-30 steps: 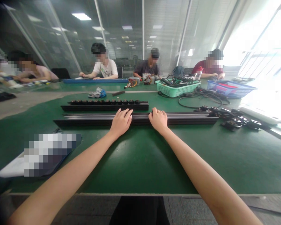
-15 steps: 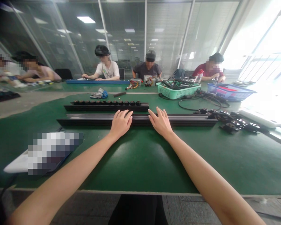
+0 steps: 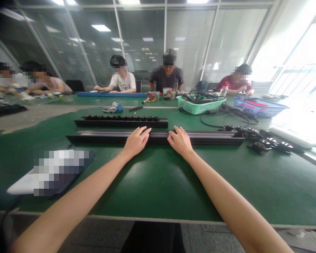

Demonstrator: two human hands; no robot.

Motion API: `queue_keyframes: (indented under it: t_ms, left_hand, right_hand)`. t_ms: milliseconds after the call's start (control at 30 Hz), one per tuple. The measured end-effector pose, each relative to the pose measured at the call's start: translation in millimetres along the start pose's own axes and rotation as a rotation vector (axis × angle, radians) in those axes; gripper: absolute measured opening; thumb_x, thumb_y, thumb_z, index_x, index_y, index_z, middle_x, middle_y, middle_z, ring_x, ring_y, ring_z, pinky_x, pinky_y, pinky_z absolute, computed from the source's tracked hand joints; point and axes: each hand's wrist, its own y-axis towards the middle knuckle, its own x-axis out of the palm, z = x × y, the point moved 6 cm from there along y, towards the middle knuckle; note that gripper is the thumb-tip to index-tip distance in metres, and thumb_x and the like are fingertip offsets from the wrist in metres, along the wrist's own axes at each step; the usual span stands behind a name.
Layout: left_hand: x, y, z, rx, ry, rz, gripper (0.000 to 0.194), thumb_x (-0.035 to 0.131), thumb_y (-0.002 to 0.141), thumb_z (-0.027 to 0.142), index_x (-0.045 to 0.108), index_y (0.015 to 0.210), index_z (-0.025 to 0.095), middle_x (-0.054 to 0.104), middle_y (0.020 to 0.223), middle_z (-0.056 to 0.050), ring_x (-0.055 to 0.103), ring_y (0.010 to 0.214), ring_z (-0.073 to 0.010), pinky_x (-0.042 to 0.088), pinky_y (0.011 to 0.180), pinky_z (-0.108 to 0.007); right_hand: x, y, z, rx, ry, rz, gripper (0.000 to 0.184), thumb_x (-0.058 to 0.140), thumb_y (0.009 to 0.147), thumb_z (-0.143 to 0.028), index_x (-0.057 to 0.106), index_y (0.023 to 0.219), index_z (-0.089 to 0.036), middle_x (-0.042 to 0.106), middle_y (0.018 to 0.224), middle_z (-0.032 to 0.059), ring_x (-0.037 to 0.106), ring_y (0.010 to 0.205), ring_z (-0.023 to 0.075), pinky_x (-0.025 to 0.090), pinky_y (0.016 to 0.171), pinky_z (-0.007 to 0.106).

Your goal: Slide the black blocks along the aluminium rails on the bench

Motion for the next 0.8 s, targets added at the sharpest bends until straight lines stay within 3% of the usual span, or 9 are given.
queue_keyframes:
  t_ms: [200,400,600,800]
  left_hand:
    - [0.6,-2.1,-1.6,-0.005,-0.059,-0.06,0.047,0.038,0.111,0.033,0.057,0.153,0.023,0.059,0.153,-0.011,0.053,0.146,-0.0301,0.045,0.121,-0.046]
    - [-0.3,-1.5,-2.6,0.003,-0.086,-0.041,0.045,0.037,0.111,0.035,0.059,0.148,0.021,0.059,0.15,-0.012,0.052,0.146,-0.0303,0.044,0.123,-0.047]
    - [-4.0,0.5,-4.1,-0.007,-0.123,0.005,0.041,0.037,0.11,0.033,0.062,0.138,0.017,0.048,0.155,-0.019,0.066,0.128,-0.0274,0.057,0.107,-0.044]
    - [-6.3,1.1,-1.3,0.03,-0.066,0.069,0.038,0.04,0.109,0.03,0.068,0.131,0.019,0.064,0.137,-0.015,0.063,0.13,-0.0279,0.048,0.118,-0.047]
  right_hand:
    - [-2.1,-0.6,5.2,0.019,-0.001,-0.007,0.035,0.052,0.099,-0.026,0.082,0.116,-0.02,0.068,0.14,0.0142,0.066,0.125,0.0319,0.047,0.117,0.048]
    - [-3.4,0.9,2.3,0.046,-0.006,-0.021,0.037,0.05,0.098,-0.025,0.083,0.115,-0.019,0.069,0.136,0.0157,0.068,0.117,0.0309,0.053,0.106,0.044]
    - [-6.3,1.4,2.3,0.072,-0.038,-0.012,0.036,0.051,0.098,-0.025,0.084,0.11,-0.018,0.072,0.129,0.0159,0.068,0.113,0.03,0.053,0.102,0.042]
    - [-7.8,0.5,5.0,0.113,-0.084,-0.02,0.036,0.049,0.099,-0.027,0.084,0.107,-0.019,0.071,0.128,0.0158,0.068,0.111,0.03,0.052,0.1,0.041]
